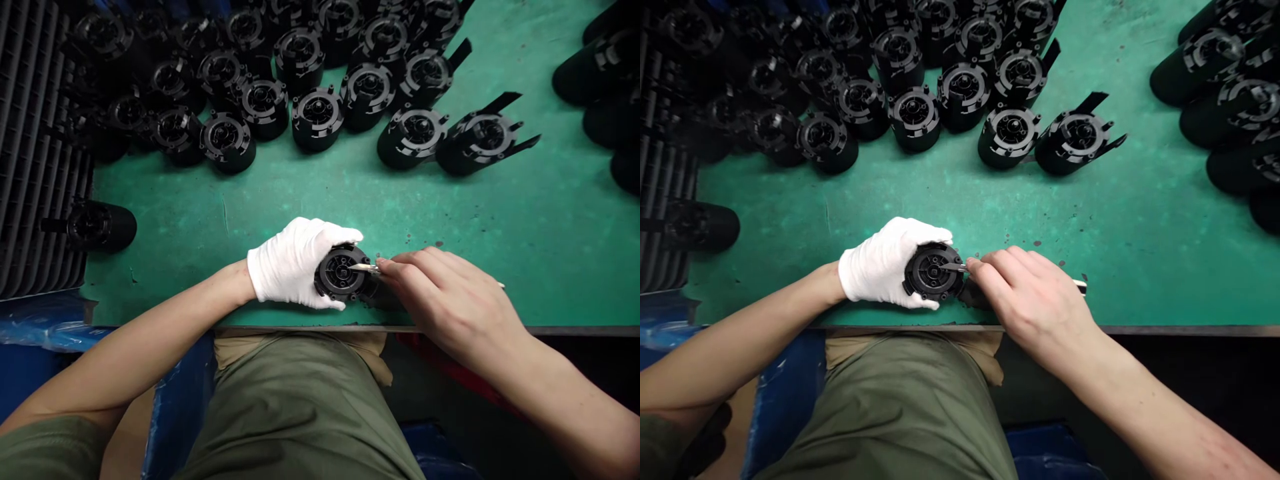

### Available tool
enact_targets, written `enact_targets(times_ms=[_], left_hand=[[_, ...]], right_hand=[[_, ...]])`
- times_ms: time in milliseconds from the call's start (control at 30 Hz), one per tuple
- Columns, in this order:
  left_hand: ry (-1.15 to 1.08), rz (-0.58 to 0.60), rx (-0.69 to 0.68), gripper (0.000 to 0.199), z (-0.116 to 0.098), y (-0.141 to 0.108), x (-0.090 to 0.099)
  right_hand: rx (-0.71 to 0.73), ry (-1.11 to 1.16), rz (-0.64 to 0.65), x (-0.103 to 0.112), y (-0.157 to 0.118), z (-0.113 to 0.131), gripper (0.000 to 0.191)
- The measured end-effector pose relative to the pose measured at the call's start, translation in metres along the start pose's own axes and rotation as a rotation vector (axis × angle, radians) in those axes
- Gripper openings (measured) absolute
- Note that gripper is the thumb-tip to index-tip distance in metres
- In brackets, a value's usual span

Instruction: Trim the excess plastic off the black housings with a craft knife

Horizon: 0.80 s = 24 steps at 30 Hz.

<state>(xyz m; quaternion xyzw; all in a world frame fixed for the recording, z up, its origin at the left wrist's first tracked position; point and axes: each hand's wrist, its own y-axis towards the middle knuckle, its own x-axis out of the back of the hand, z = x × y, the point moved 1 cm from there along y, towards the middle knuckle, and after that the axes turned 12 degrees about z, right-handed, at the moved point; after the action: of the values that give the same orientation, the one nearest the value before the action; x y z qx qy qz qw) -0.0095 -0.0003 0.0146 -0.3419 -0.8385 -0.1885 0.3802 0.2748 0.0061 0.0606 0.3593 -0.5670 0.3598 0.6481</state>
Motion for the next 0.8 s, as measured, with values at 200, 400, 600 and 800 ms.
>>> enact_targets(times_ms=[200, 400, 600, 800], left_hand=[[-0.002, 0.017, 0.02, 0.094, 0.0, 0.001, 0.001], [-0.008, 0.023, 0.03, 0.092, -0.002, 0.003, 0.003], [-0.007, 0.026, 0.034, 0.092, -0.002, 0.003, 0.003], [-0.023, 0.051, 0.065, 0.088, -0.008, 0.008, 0.009]], right_hand=[[0.033, -0.045, 0.038, 0.006, 0.002, 0.001, 0.025], [0.069, -0.076, 0.053, 0.011, 0.002, 0.003, 0.026], [0.099, -0.092, 0.056, 0.01, 0.002, 0.0, 0.029], [0.144, -0.085, 0.063, 0.011, 0.005, -0.003, 0.026]])
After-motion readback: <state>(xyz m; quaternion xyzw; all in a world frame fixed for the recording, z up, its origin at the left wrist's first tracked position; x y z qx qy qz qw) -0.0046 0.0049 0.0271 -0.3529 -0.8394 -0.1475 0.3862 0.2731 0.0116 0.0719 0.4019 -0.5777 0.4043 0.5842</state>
